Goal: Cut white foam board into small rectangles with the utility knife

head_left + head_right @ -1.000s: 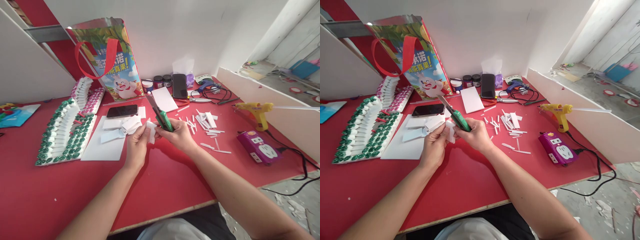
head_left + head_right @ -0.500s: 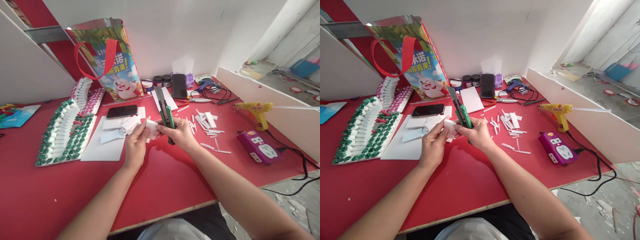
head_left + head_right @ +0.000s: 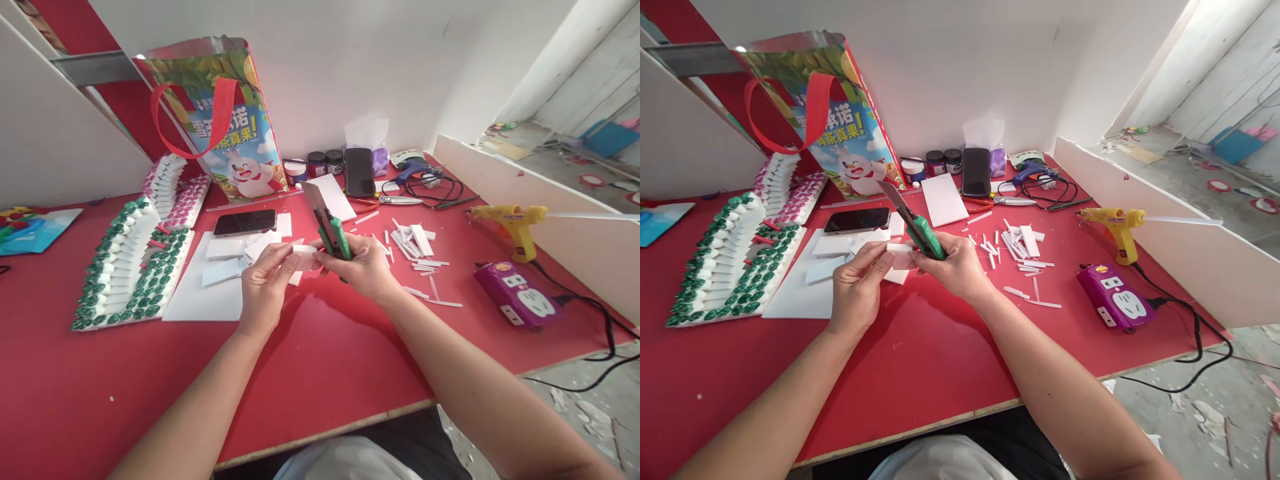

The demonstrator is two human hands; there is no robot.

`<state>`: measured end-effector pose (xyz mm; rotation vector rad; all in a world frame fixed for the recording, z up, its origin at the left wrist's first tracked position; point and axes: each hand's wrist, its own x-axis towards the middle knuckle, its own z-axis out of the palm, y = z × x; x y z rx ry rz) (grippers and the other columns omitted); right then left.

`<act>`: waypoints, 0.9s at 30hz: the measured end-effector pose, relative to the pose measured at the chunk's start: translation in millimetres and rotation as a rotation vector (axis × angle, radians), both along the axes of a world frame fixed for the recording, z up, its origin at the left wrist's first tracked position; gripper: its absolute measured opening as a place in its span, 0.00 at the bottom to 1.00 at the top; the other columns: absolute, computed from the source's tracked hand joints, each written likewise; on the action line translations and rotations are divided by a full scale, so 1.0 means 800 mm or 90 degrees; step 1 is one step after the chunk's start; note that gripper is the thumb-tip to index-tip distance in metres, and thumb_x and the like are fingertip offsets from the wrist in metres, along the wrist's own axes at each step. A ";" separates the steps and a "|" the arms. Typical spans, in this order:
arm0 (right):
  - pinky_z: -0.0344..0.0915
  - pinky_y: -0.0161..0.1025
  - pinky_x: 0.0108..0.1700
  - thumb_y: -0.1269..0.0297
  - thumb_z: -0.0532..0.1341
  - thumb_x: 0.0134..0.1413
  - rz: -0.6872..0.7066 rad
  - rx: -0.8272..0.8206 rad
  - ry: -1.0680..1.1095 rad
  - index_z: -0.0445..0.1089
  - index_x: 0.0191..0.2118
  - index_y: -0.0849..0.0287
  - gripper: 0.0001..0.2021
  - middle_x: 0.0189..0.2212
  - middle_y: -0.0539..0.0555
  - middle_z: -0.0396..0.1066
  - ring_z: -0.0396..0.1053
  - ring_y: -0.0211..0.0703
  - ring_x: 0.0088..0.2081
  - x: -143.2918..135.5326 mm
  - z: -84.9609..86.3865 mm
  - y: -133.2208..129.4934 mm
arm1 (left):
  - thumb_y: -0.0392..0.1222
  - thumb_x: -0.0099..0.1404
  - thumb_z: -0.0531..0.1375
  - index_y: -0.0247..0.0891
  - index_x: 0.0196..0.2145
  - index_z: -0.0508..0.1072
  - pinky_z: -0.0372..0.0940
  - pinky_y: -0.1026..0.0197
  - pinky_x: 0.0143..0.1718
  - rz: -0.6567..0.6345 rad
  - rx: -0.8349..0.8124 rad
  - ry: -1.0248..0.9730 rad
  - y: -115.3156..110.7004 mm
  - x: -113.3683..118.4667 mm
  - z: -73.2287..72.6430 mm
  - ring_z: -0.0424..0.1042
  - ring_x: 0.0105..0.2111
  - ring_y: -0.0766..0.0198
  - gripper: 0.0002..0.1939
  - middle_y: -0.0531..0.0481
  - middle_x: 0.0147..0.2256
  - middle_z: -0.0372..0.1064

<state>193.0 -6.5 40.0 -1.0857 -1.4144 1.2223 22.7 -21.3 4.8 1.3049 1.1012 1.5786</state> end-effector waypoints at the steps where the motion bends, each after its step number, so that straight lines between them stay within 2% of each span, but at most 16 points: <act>1: 0.64 0.33 0.25 0.65 0.67 0.49 0.003 0.006 -0.005 0.78 0.37 0.59 0.08 0.21 0.48 0.74 0.72 0.38 0.24 0.001 0.000 0.000 | 0.45 0.61 0.68 0.46 0.40 0.83 0.66 0.58 0.47 0.003 0.002 0.010 0.000 -0.001 0.001 0.72 0.43 0.59 0.08 0.51 0.39 0.74; 5: 0.68 0.34 0.30 0.67 0.66 0.51 0.031 0.027 -0.018 0.78 0.36 0.59 0.06 0.24 0.48 0.75 0.73 0.39 0.26 0.004 0.001 -0.001 | 0.45 0.64 0.66 0.46 0.45 0.82 0.67 0.60 0.44 -0.017 0.019 0.098 -0.003 -0.006 0.009 0.71 0.43 0.60 0.11 0.49 0.41 0.73; 8: 0.69 0.34 0.31 0.68 0.65 0.51 0.049 0.051 -0.040 0.77 0.34 0.60 0.04 0.25 0.49 0.75 0.72 0.38 0.26 0.006 0.001 0.000 | 0.44 0.65 0.66 0.45 0.44 0.81 0.68 0.63 0.40 -0.024 0.055 0.164 -0.005 -0.008 0.015 0.71 0.43 0.60 0.09 0.49 0.41 0.73; 12: 0.64 0.33 0.28 0.67 0.65 0.52 0.058 0.092 -0.099 0.76 0.33 0.62 0.04 0.24 0.49 0.72 0.68 0.36 0.24 0.008 -0.001 0.001 | 0.42 0.64 0.66 0.42 0.41 0.80 0.68 0.64 0.34 -0.048 0.084 0.182 -0.005 -0.009 0.017 0.69 0.38 0.63 0.08 0.48 0.39 0.71; 16: 0.59 0.33 0.27 0.65 0.65 0.52 0.042 0.104 -0.135 0.77 0.33 0.62 0.06 0.22 0.48 0.68 0.63 0.34 0.24 0.008 -0.001 0.001 | 0.42 0.62 0.68 0.40 0.39 0.79 0.67 0.66 0.32 -0.047 0.047 0.164 -0.006 -0.006 0.015 0.69 0.36 0.64 0.08 0.48 0.38 0.71; 18: 0.57 0.33 0.26 0.63 0.66 0.51 0.037 0.066 -0.108 0.77 0.35 0.63 0.09 0.21 0.47 0.67 0.61 0.33 0.22 0.009 -0.001 0.002 | 0.41 0.61 0.69 0.39 0.37 0.79 0.67 0.66 0.34 -0.023 0.008 0.107 -0.005 -0.004 0.014 0.70 0.35 0.65 0.07 0.50 0.35 0.72; 22: 0.52 0.33 0.22 0.54 0.69 0.50 0.006 -0.039 -0.002 0.77 0.37 0.63 0.16 0.16 0.44 0.61 0.55 0.32 0.19 0.013 -0.006 0.010 | 0.41 0.55 0.73 0.37 0.35 0.77 0.68 0.65 0.34 0.005 -0.089 -0.126 0.002 -0.003 0.012 0.71 0.31 0.67 0.11 0.53 0.31 0.73; 27: 0.50 0.33 0.21 0.54 0.72 0.45 0.011 -0.102 0.122 0.75 0.37 0.62 0.18 0.16 0.42 0.57 0.53 0.31 0.18 0.015 -0.011 0.017 | 0.40 0.51 0.75 0.36 0.33 0.76 0.69 0.63 0.36 -0.009 -0.132 -0.279 0.009 -0.004 0.012 0.74 0.33 0.65 0.14 0.52 0.32 0.75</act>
